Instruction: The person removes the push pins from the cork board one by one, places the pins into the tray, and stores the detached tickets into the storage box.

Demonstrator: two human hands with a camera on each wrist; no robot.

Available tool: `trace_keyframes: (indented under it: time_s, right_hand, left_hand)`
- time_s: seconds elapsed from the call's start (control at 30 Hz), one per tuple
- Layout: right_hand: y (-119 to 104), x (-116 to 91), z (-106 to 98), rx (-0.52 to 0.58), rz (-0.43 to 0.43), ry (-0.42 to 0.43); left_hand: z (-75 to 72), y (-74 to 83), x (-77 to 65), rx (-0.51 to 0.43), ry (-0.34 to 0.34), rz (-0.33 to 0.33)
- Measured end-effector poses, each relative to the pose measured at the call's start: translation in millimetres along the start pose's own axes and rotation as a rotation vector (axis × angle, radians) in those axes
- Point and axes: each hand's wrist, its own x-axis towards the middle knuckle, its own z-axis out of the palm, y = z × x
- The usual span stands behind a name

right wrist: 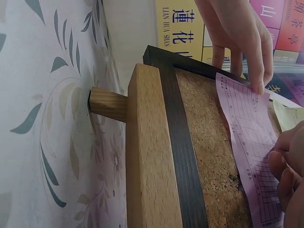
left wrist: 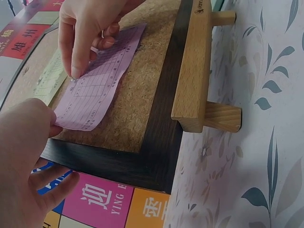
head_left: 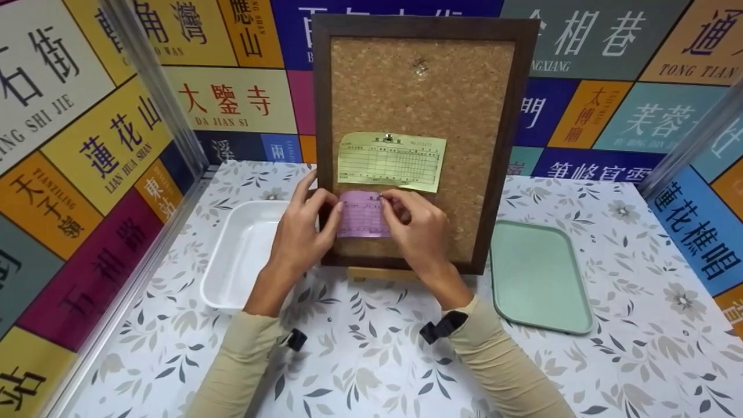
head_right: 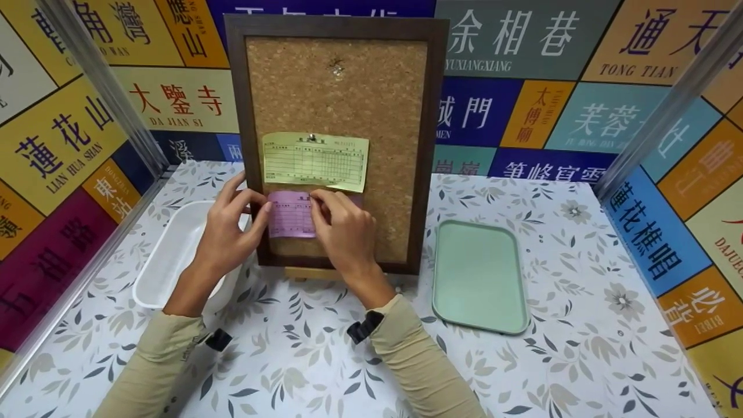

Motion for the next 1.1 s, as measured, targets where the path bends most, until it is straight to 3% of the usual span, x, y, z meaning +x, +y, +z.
trace_keyframes:
  time_s: [1.1]
  right_hand:
    - [-1.9,-1.0,0.6,-0.052,0.035,-0.049]
  left_hand:
    - [0.2,-1.8,-0.4,0.014,0.0,0.014]
